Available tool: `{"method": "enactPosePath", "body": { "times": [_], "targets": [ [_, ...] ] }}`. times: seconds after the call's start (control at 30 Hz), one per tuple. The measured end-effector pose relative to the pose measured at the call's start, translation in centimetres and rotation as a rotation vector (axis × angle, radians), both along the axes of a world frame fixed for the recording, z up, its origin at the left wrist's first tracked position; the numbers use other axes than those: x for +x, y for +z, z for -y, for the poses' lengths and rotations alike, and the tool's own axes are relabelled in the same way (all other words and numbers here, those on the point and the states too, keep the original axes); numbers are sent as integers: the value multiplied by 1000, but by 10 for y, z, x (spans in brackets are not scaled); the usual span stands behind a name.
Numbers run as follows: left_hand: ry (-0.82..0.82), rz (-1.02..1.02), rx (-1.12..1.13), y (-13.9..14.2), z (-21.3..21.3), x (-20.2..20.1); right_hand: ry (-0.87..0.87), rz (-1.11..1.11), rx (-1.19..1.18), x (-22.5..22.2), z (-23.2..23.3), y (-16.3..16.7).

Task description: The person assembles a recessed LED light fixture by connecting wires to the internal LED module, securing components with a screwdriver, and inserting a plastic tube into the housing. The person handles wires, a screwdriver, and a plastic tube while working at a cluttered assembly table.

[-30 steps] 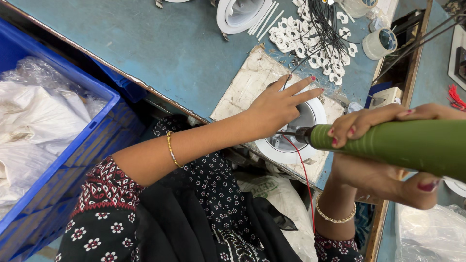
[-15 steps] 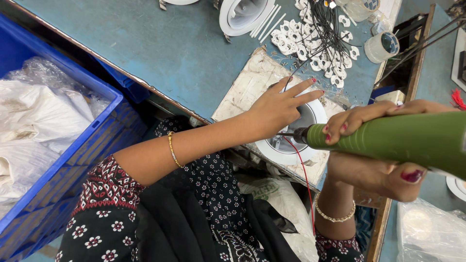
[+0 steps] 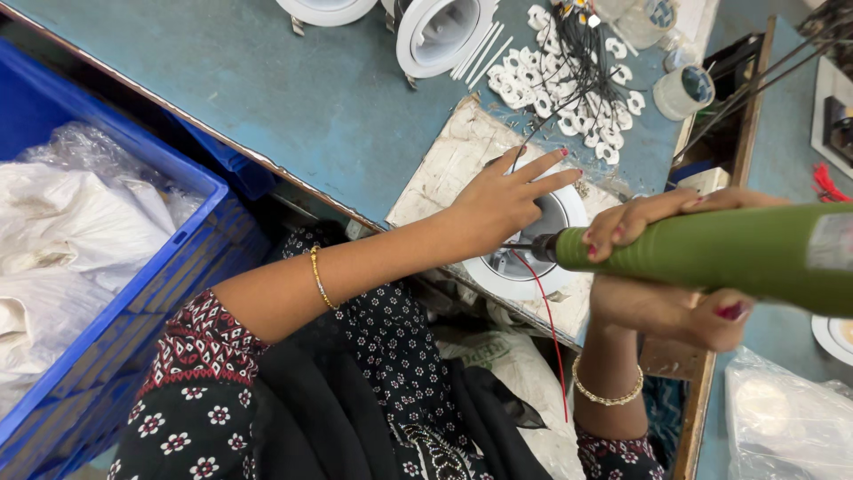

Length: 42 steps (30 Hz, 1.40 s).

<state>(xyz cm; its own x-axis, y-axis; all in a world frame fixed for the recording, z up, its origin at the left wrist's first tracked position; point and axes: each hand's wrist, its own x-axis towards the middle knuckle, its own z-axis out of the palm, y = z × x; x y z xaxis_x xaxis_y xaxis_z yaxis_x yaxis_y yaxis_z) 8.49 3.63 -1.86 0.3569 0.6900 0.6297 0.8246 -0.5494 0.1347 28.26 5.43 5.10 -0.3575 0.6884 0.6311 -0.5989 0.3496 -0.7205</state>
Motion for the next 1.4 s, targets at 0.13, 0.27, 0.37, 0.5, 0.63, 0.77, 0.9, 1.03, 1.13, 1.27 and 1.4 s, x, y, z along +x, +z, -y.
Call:
{"method": "enactPosePath", "body": {
  "times": [0.13, 0.27, 0.37, 0.5, 0.63, 0.77, 0.9, 1.03, 1.13, 1.27, 1.4],
  "targets": [
    [26, -73, -30, 5, 2, -2, -115, -69, 58, -3, -10, 26],
    [34, -95, -56, 9, 3, -2, -303, 47, 173, -13, -13, 37],
    [23, -83, -68, 10, 2, -3, -258, 3, 115, -18, -15, 36],
    [10, -57, -76, 8, 2, -3, -125, -51, 51, -15, -17, 30],
    [0, -27, -58, 5, 0, -4, -85, -67, 68, -10, -25, 21],
    [-18, 5, -52, 3, -1, -5, -45, -52, 64, -5, -30, 19],
    [-40, 4, -64, 5, -1, -9, -10, 13, 78, -5, -32, 22],
    [-51, 9, -137, 12, 2, -10, -33, 87, 150, -13, -31, 28],
    [-117, 147, -172, 18, 10, -16, -27, 42, 148, -22, -31, 32],
    [-133, 356, -165, 22, 36, -23, -489, 92, 298, -48, -35, 28],
    [-119, 566, -204, 28, 48, -21, -507, 118, 220, -46, -27, 24]
  ]
}}
